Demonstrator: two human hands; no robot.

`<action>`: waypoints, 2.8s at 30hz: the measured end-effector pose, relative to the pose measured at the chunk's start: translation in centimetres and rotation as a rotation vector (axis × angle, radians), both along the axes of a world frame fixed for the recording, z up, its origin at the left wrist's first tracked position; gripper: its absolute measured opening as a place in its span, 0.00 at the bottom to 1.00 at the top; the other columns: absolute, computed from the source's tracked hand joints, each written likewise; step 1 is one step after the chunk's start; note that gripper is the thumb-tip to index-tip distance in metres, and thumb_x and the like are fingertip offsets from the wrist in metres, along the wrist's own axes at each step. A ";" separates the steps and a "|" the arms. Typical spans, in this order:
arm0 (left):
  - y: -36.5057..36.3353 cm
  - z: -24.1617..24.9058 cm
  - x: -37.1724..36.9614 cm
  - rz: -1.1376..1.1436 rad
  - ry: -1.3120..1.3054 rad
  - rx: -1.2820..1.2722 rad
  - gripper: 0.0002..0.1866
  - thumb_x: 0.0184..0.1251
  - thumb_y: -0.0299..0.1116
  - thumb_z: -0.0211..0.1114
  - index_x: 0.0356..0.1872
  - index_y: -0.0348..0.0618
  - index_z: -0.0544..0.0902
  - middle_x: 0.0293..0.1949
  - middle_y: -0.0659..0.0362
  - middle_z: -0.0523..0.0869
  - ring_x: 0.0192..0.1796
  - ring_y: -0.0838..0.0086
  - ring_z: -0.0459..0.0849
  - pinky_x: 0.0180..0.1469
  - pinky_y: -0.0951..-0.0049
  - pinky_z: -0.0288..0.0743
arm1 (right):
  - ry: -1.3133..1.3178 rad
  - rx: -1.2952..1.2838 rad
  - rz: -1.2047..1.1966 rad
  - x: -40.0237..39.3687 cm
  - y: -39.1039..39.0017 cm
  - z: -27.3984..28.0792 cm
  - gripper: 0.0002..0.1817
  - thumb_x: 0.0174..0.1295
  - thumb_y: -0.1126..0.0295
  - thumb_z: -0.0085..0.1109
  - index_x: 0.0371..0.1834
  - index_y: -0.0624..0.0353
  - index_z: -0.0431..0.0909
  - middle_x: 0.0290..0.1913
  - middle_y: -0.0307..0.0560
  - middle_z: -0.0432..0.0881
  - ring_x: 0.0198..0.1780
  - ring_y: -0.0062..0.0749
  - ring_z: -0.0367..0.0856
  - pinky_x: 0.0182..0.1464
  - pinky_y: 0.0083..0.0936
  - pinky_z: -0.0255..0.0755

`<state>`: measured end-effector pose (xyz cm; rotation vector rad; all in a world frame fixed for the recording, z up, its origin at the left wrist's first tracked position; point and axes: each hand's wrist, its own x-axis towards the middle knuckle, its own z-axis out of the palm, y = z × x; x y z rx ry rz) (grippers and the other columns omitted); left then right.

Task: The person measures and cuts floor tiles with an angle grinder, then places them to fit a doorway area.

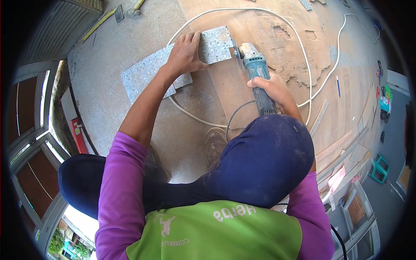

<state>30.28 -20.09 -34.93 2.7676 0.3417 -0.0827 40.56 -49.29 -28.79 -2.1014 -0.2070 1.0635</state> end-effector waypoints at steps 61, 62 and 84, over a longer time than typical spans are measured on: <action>-0.8 -1.6 0.5 -0.028 0.044 0.051 0.66 0.36 0.52 0.88 0.78 0.37 0.62 0.72 0.43 0.71 0.76 0.48 0.67 0.79 0.50 0.61 | 0.089 -0.014 0.012 1.1 -0.3 -0.6 0.23 0.48 0.55 0.73 0.40 0.61 0.84 0.32 0.44 0.83 0.31 0.27 0.80 0.34 0.26 0.72; -0.8 -1.6 0.5 -0.027 0.042 0.053 0.66 0.36 0.52 0.88 0.78 0.38 0.62 0.72 0.43 0.71 0.76 0.48 0.67 0.79 0.50 0.61 | 0.087 -0.014 0.009 1.1 -0.4 -0.5 0.22 0.48 0.55 0.73 0.39 0.61 0.84 0.32 0.45 0.83 0.31 0.27 0.80 0.34 0.26 0.72; -0.8 -1.8 0.0 -0.036 -0.052 0.004 0.64 0.35 0.48 0.89 0.77 0.38 0.63 0.71 0.43 0.71 0.75 0.48 0.67 0.78 0.51 0.62 | 0.055 0.057 0.000 1.1 -0.5 -1.2 0.21 0.48 0.57 0.74 0.39 0.62 0.84 0.32 0.44 0.82 0.31 0.26 0.79 0.34 0.26 0.71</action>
